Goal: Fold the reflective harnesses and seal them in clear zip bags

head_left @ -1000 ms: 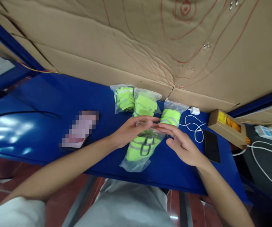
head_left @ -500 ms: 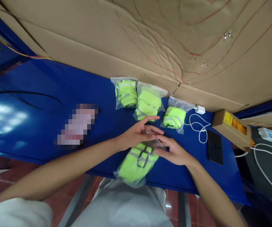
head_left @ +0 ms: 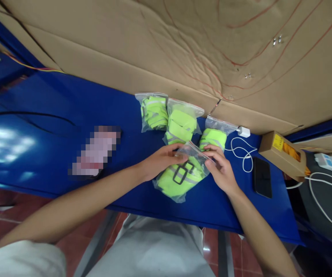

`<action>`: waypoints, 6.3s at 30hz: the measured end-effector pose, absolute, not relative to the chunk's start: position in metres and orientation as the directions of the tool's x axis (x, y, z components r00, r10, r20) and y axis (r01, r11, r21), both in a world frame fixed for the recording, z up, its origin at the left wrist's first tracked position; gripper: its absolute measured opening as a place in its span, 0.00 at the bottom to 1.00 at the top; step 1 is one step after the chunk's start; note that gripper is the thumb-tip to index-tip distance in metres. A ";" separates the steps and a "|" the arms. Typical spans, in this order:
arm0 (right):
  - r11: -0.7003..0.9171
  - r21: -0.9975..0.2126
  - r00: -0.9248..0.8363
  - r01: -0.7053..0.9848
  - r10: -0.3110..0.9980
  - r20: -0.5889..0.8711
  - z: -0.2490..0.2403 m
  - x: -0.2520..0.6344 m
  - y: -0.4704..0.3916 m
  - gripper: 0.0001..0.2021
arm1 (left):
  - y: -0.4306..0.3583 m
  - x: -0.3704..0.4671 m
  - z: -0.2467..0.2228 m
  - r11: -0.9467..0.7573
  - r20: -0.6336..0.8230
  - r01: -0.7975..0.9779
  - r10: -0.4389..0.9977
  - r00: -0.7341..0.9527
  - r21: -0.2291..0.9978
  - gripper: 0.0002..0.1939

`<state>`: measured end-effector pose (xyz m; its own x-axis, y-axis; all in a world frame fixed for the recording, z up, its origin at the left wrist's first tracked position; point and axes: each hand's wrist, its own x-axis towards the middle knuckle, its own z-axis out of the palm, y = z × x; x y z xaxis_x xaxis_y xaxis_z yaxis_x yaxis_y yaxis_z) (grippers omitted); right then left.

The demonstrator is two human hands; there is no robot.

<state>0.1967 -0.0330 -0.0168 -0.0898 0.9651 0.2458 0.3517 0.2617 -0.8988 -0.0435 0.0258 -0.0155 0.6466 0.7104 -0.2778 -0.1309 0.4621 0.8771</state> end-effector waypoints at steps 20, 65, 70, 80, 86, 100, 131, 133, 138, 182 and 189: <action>-0.067 -0.998 -0.112 0.017 0.991 -0.069 -0.004 0.203 -0.033 0.18 | 0.034 -0.049 -0.002 0.004 0.007 -0.025 0.897 0.441 1.000 0.26; -0.020 -0.977 -0.107 0.213 0.993 -0.044 -0.017 0.182 -0.038 0.08 | 0.011 -0.033 -0.017 0.050 -0.045 0.005 0.837 0.546 0.999 0.26; -0.026 -0.973 -0.118 0.228 0.992 -0.054 -0.018 0.181 -0.040 0.06 | 0.007 -0.033 -0.023 0.045 -0.072 0.061 0.813 0.578 0.997 0.27; 0.003 -0.953 -0.103 0.302 0.994 -0.029 -0.019 0.177 -0.046 0.04 | 0.001 -0.031 -0.022 -0.019 -0.034 0.076 0.773 0.633 0.997 0.28; 0.026 -0.953 -0.103 0.303 0.995 -0.005 -0.020 0.177 -0.045 0.06 | -0.002 -0.031 -0.030 -0.072 -0.032 0.120 0.722 0.692 0.990 0.29; 0.059 -0.926 -0.125 0.372 0.992 0.013 -0.021 0.174 -0.049 0.05 | -0.006 -0.031 -0.027 -0.247 0.131 0.141 0.824 0.551 0.959 0.14; 0.500 -0.576 -0.270 0.647 0.856 0.440 -0.010 0.177 -0.060 0.10 | -0.004 -0.041 -0.013 -0.509 0.385 0.010 0.664 0.641 0.861 0.11; 0.470 -0.582 -0.258 0.664 0.874 0.411 -0.014 0.180 -0.055 0.13 | -0.002 -0.042 -0.016 -0.545 0.395 0.042 0.657 0.642 0.837 0.11; 0.377 -0.655 -0.270 0.655 0.926 0.262 -0.025 0.184 -0.045 0.16 | 0.008 -0.040 -0.026 -0.575 0.358 0.188 0.699 0.619 0.797 0.13; 0.087 -0.311 0.071 0.946 0.883 0.464 0.067 0.344 0.014 0.17 | 0.052 -0.050 -0.039 -0.667 0.660 0.516 0.714 0.234 0.538 0.23; -0.054 -0.253 0.144 0.966 0.925 0.351 0.044 0.292 0.054 0.19 | 0.018 -0.011 -0.049 -0.973 0.594 0.162 0.227 0.772 0.161 0.17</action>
<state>0.2917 0.0542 0.0442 0.1440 0.9252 0.3511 0.9658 -0.0542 -0.2534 -0.0107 0.0182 -0.0489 0.7718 0.2271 0.5939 0.1622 -0.9735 0.1614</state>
